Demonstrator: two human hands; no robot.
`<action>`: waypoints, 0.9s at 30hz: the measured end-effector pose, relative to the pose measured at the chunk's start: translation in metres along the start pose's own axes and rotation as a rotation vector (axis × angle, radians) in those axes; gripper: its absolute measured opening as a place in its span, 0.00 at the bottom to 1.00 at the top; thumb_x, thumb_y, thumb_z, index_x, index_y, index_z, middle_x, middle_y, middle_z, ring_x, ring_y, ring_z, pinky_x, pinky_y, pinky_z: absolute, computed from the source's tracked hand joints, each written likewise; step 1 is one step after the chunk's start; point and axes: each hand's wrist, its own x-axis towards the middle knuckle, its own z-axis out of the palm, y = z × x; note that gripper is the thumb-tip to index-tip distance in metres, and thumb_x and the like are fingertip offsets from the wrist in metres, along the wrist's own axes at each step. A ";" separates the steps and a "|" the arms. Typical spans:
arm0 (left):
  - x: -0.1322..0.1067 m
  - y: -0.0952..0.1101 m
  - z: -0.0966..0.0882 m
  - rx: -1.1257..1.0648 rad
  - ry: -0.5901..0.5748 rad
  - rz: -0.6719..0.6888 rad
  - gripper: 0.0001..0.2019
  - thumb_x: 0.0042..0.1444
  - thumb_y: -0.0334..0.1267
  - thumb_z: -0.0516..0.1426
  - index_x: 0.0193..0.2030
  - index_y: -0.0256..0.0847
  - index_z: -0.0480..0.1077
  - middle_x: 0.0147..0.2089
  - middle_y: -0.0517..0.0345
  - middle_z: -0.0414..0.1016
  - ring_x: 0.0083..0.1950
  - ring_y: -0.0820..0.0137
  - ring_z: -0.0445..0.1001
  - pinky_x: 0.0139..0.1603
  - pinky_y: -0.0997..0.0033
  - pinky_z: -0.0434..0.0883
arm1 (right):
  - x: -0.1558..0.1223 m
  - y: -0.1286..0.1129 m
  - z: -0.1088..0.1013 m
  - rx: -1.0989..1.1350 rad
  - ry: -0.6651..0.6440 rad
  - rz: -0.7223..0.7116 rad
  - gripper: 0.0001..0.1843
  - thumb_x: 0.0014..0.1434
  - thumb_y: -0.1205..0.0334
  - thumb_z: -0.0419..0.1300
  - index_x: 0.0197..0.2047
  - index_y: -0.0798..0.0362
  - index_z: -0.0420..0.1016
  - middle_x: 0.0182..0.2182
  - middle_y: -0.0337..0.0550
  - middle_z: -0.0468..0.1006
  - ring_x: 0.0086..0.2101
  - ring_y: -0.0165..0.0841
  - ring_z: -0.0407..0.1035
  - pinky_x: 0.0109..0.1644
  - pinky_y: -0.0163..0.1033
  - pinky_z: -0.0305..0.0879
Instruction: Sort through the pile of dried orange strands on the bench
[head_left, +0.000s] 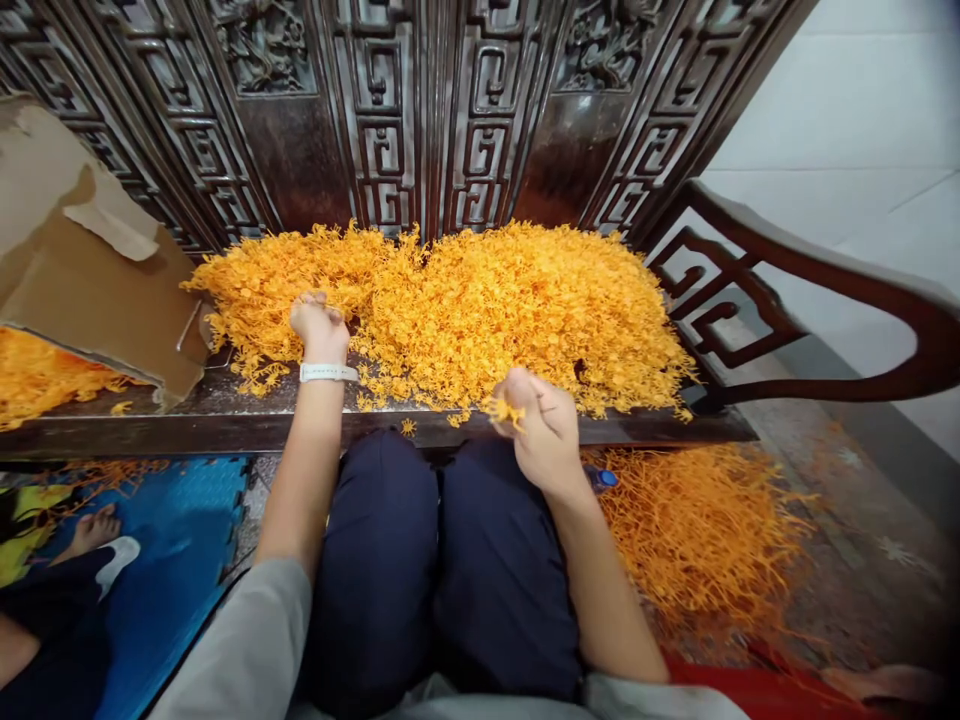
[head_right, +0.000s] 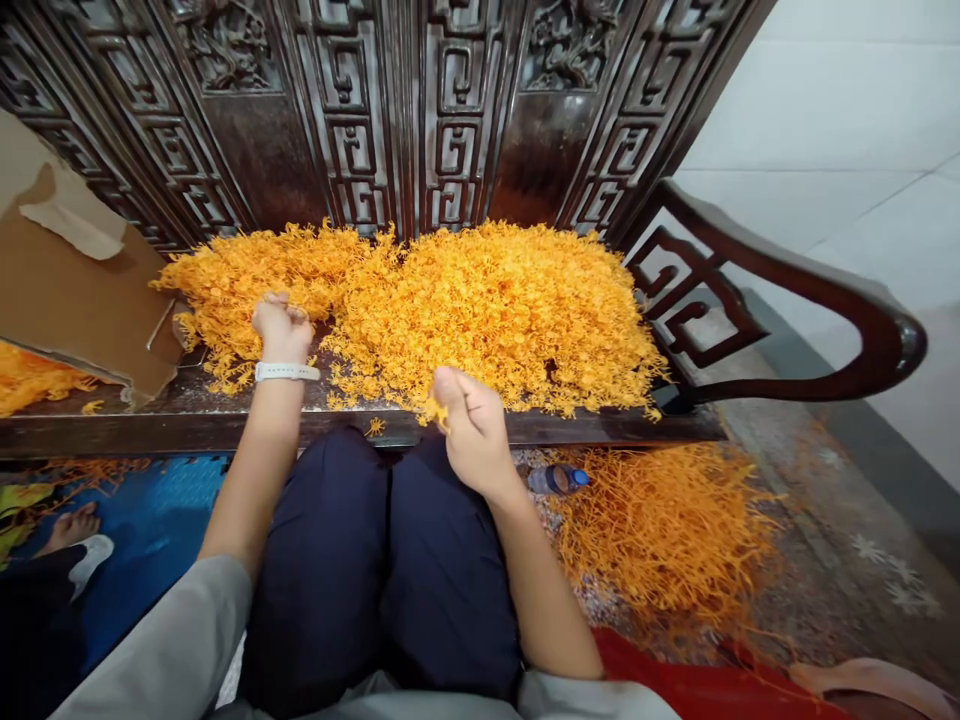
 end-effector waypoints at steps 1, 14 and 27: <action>0.002 0.000 -0.003 0.007 0.031 0.084 0.14 0.70 0.28 0.52 0.33 0.42 0.55 0.25 0.69 0.58 0.19 0.82 0.44 0.22 0.73 0.44 | -0.004 -0.008 -0.004 -0.042 -0.105 -0.010 0.28 0.72 0.42 0.59 0.25 0.51 0.66 0.20 0.35 0.60 0.20 0.27 0.52 0.24 0.36 0.49; -0.030 -0.024 0.015 0.225 -0.147 0.266 0.09 0.73 0.29 0.54 0.40 0.44 0.60 0.27 0.68 0.65 0.18 0.82 0.49 0.21 0.78 0.47 | 0.080 -0.008 -0.040 0.245 0.052 0.000 0.15 0.66 0.47 0.64 0.53 0.41 0.75 0.51 0.44 0.79 0.39 0.32 0.74 0.41 0.38 0.73; -0.063 -0.033 0.011 0.327 -0.849 -0.185 0.08 0.65 0.37 0.65 0.43 0.41 0.71 0.49 0.52 0.81 0.27 0.80 0.70 0.32 0.76 0.73 | 0.045 0.020 -0.029 -0.177 -0.438 0.090 0.17 0.64 0.45 0.69 0.39 0.52 0.81 0.25 0.39 0.77 0.26 0.30 0.69 0.32 0.39 0.65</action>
